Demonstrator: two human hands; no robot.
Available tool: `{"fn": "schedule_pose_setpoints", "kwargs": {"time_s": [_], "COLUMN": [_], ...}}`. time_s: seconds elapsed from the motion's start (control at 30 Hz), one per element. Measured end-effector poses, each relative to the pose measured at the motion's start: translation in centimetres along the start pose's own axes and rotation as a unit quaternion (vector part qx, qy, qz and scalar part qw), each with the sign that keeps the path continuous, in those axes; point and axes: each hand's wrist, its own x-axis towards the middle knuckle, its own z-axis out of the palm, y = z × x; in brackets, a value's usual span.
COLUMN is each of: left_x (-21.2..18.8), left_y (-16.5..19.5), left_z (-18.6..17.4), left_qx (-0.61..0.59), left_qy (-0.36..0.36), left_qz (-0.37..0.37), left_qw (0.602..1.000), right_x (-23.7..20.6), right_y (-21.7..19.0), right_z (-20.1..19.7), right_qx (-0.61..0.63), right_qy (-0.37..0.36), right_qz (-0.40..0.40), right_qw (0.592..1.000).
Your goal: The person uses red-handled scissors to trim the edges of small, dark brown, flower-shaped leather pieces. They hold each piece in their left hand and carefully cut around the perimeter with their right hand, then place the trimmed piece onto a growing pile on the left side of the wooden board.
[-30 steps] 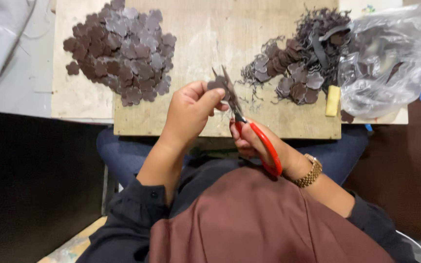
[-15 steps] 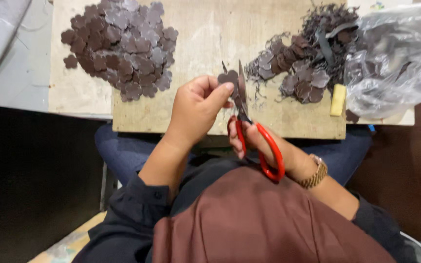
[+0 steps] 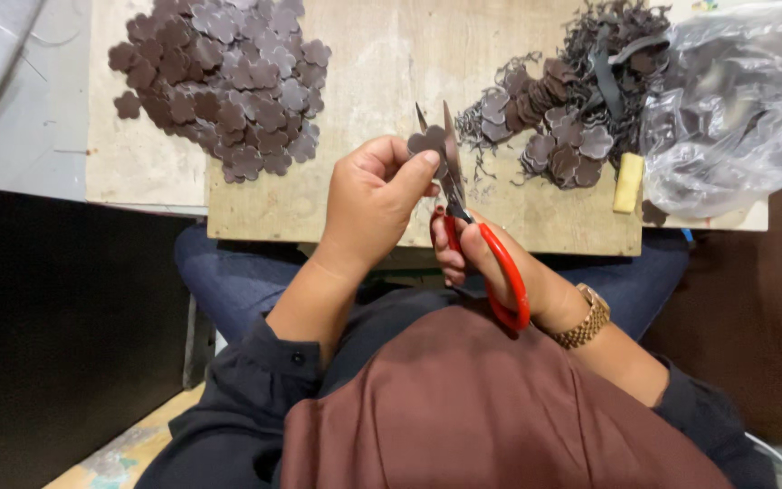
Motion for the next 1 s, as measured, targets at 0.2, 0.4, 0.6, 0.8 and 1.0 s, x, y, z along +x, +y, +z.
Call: {"fn": "schedule_pose_setpoints", "kwargs": {"time_s": [0.2, 0.4, 0.6, 0.8, 1.0], "left_x": [-0.1, -0.4, -0.3, -0.4, -0.5], "left_y": [0.0, -0.4, 0.0, 0.0, -0.1], "left_z": [0.2, -0.5, -0.8, -0.5, -0.5], "left_qx": [-0.041, 0.059, -0.028, -0.031, -0.03], "left_qy": [-0.007, 0.012, -0.019, -0.049, -0.034], "left_qz": [0.003, 0.047, -0.01, -0.019, -0.02], "left_qw": [0.999, 0.997, 0.999, 0.998, 0.999], "right_x": [0.0, -0.1, 0.4, 0.4, 0.0], "right_y": [0.0, 0.1, 0.3, 0.6, 1.1], "right_z": [0.1, -0.1, -0.7, -0.8, -1.2], "right_qx": [-0.015, -0.044, -0.101, -0.119, -0.104], "right_qy": [0.013, 0.016, -0.02, -0.025, -0.002], "right_qz": [0.001, 0.015, -0.029, -0.062, -0.042], "right_qw": [1.0, 0.999, 0.994, 0.991, 0.994]}}
